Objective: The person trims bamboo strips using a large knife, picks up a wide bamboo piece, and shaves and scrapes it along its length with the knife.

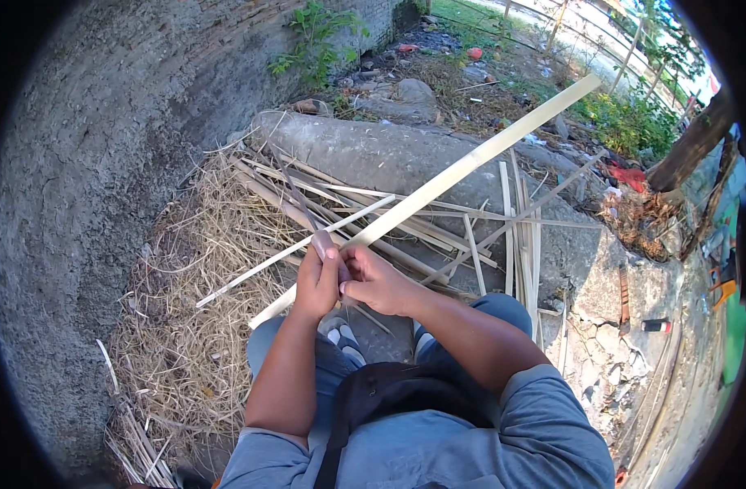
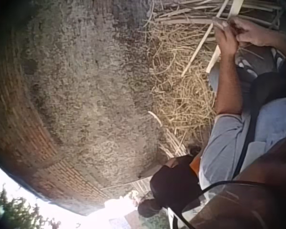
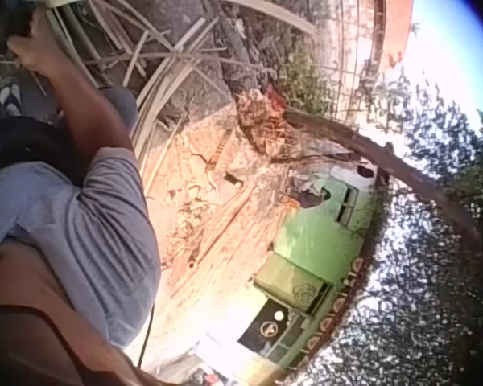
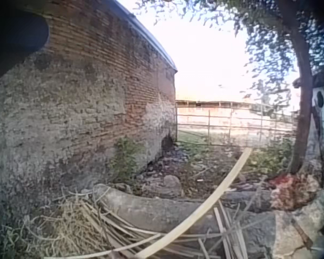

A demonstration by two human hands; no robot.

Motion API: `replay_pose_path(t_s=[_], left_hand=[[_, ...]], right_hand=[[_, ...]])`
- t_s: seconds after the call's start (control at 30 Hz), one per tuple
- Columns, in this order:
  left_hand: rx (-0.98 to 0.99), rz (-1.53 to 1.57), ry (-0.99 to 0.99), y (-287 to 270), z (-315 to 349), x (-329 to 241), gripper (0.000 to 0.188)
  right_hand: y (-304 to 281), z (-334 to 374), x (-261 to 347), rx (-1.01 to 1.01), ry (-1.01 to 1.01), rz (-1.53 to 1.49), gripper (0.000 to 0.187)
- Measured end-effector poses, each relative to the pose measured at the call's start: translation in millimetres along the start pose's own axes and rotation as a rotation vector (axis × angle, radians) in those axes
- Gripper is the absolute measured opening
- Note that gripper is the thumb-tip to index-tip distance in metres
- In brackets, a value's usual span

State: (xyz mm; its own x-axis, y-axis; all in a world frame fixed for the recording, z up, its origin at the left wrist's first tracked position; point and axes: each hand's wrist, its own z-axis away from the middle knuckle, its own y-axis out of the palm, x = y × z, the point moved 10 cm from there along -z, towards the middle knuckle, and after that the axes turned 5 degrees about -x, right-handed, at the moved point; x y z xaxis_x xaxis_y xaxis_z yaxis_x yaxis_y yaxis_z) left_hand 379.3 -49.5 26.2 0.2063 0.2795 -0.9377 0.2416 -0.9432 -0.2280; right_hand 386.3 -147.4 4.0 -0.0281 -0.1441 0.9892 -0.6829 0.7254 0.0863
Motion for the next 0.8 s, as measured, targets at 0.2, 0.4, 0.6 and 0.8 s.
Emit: replay_pose_path(t_s=[0.2, 0.4, 0.6, 0.8], left_hand=[[0.044, -0.023, 0.022, -11, 1, 24, 0.075], [0.147, -0.381, -0.09, -9, -1, 1, 0.088], [0.038, -0.682, -0.212, -36, -11, -18, 0.057], [-0.016, -0.805, -0.13, -41, -31, -37, 0.054]], right_hand=[[-2, 8, 42, -0.026, 0.134, -0.294, 0.041], [-30, 21, 80, -0.087, -0.125, 0.048, 0.045], [-85, 36, 103, -0.298, -0.142, 0.19, 0.047], [-99, 52, 129, -0.379, -0.118, 0.765, 0.043]])
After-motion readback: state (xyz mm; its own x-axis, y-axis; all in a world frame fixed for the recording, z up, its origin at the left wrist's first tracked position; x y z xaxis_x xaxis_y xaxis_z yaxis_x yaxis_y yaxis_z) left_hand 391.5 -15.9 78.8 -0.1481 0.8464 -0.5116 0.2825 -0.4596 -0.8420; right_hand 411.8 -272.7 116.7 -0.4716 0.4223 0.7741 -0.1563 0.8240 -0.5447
